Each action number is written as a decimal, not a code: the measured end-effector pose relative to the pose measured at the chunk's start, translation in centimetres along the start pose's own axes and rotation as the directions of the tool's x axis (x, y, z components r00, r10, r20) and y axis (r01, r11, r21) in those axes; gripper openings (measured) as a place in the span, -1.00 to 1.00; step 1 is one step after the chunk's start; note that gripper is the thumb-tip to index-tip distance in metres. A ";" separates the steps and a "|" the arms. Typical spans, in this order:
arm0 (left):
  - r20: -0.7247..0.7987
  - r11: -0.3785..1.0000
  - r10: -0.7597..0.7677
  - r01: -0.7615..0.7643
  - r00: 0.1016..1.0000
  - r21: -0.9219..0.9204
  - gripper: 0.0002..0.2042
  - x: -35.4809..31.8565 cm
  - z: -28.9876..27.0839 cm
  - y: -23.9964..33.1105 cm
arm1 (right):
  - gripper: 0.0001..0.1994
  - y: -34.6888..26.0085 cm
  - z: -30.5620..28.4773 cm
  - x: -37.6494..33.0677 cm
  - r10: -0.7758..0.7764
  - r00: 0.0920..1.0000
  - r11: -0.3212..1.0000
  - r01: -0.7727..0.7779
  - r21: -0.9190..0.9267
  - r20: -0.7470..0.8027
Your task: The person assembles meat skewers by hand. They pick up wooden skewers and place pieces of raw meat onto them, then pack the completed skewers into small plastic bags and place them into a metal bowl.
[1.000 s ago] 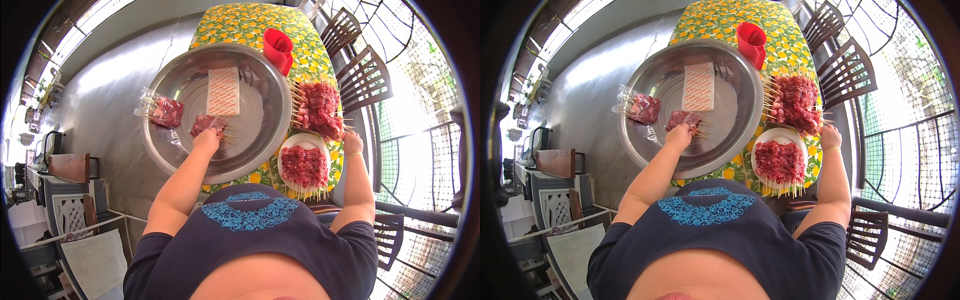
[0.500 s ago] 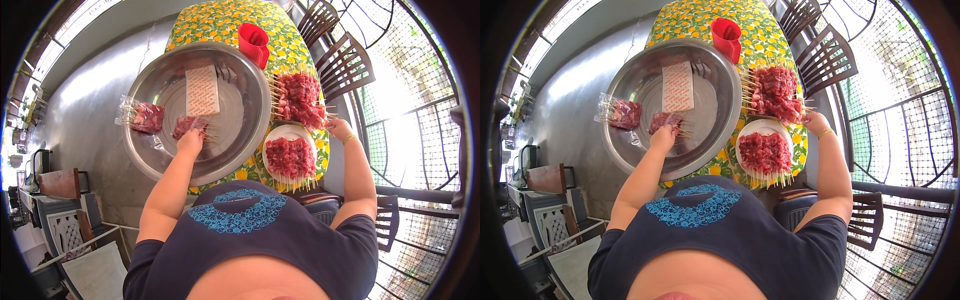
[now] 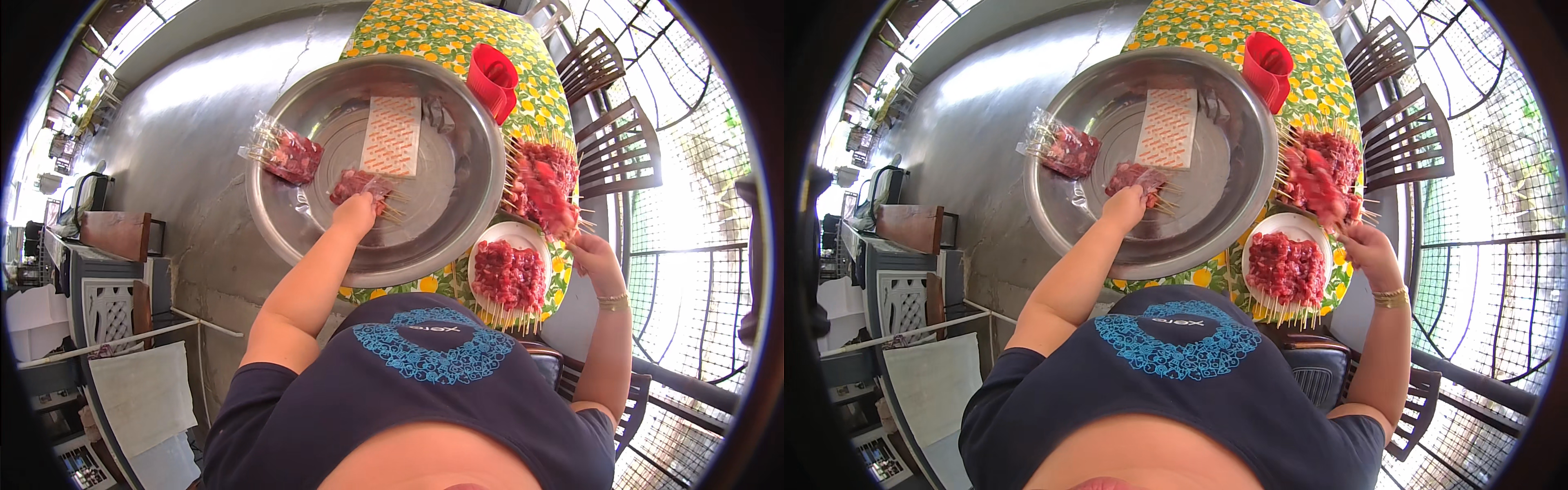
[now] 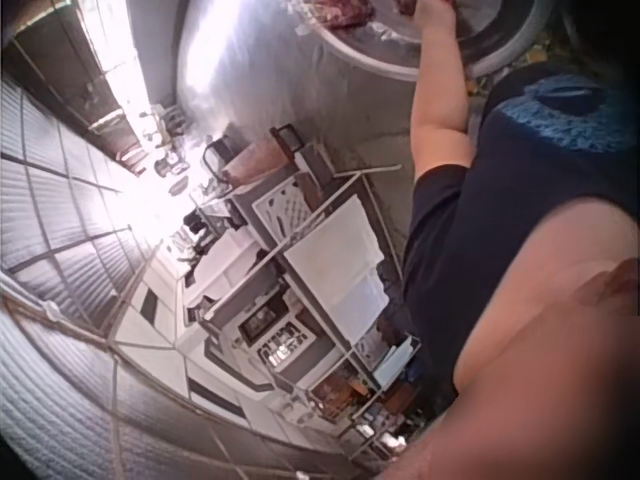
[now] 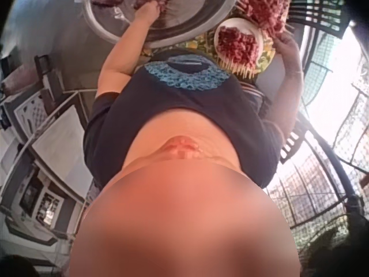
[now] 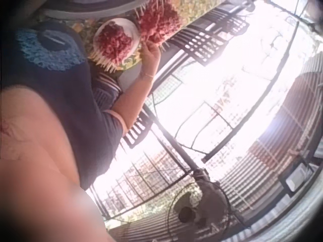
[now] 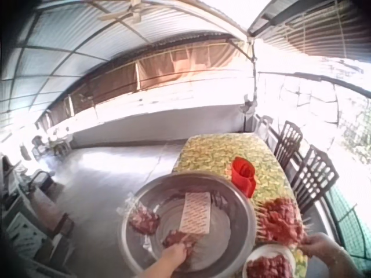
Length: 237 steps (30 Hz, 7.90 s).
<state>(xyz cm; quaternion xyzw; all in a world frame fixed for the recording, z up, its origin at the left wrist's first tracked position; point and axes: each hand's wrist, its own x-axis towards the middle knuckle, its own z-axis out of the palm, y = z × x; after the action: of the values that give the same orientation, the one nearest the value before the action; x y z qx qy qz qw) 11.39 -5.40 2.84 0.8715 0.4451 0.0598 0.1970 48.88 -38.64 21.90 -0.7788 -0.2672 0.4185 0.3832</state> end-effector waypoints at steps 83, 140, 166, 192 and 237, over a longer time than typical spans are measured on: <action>0.780 0.917 0.178 0.185 0.599 -0.352 -0.90 -1.9 -9.3 0.6 | -0.82 -7.0 26.5 13.6 -0.006 0.434 0.711 0.636 -0.301 0.901; 0.006 0.999 -0.020 0.021 1.000 -0.049 -0.90 -6.2 -10.7 6.3 | -0.81 -10.4 27.6 6.6 -0.357 0.874 0.581 0.484 -0.654 0.330; 0.302 0.998 -0.024 0.041 0.953 -0.051 -0.83 -6.7 -15.1 5.2 | -0.73 -14.5 26.2 4.5 -0.322 0.667 0.177 0.739 -0.649 0.672; 0.295 0.771 0.605 -0.451 0.740 -0.450 0.13 -2.4 0.8 3.2 | -0.80 -11.2 25.7 8.2 -0.534 0.799 0.629 0.594 -0.502 0.276; 0.256 -0.144 0.417 0.341 0.872 -0.929 -0.63 0.7 -12.4 1.0 | -0.79 -10.1 27.1 7.4 -0.368 0.915 0.568 0.080 0.819 0.166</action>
<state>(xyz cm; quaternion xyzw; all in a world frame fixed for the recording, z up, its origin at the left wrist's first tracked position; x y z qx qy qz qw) 9.11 -1.80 14.58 0.4068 0.1472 0.1602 0.8872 28.43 -17.41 17.28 -0.4050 -0.2078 0.5602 0.6921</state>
